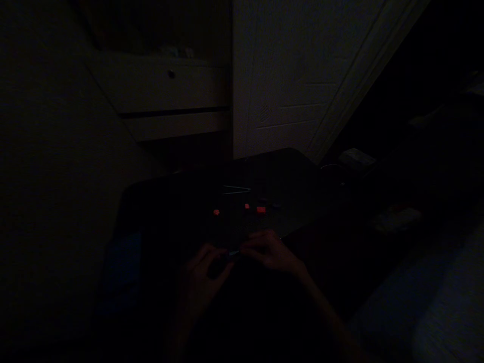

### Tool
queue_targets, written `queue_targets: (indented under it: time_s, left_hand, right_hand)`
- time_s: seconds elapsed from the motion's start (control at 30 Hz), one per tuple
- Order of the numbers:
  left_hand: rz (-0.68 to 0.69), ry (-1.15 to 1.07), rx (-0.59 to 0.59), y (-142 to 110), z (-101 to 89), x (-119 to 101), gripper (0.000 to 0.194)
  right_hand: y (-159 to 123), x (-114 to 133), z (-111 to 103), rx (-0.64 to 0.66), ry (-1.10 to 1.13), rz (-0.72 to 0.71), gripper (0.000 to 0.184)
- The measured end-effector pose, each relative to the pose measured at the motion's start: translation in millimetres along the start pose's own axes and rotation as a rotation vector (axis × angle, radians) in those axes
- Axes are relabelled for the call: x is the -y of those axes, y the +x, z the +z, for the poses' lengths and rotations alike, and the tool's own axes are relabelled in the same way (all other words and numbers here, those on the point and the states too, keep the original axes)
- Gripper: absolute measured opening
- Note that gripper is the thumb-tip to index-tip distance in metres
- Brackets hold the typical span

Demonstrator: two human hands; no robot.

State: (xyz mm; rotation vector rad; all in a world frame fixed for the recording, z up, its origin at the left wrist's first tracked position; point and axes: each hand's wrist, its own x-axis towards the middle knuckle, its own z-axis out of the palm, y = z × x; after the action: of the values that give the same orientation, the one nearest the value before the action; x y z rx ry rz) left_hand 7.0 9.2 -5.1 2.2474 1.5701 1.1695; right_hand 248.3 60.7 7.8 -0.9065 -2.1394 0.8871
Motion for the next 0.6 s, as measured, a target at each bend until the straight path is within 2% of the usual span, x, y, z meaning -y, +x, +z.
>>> queue_targets:
  time_s: [0.1, 0.23, 0.33, 0.47, 0.6]
  left_hand:
    - [0.000, -0.008, 0.011, 0.7, 0.0, -0.1, 0.010]
    - [-0.006, -0.012, 0.003, 2.2, 0.1, -1.3, 0.010]
    - [-0.005, -0.024, -0.021, 2.1, 1.7, -0.9, 0.019]
    - [0.007, 0.019, -0.041, 0.3, 5.2, 2.4, 0.033]
    - [-0.010, 0.007, -0.005, -0.9, 4.6, 4.3, 0.033]
  right_hand:
    - [0.3, 1.0, -1.1, 0.022, -0.008, 0.001, 0.031]
    - [0.6, 1.2, 1.6, -0.013, -0.027, 0.025, 0.032]
    - [0.7, 0.8, 3.7, -0.051, -0.027, 0.048, 0.034]
    - [1.0, 0.1, 4.3, -0.045, -0.032, 0.012, 0.033]
    - [1.5, 0.9, 4.2, -0.018, -0.092, 0.013, 0.027]
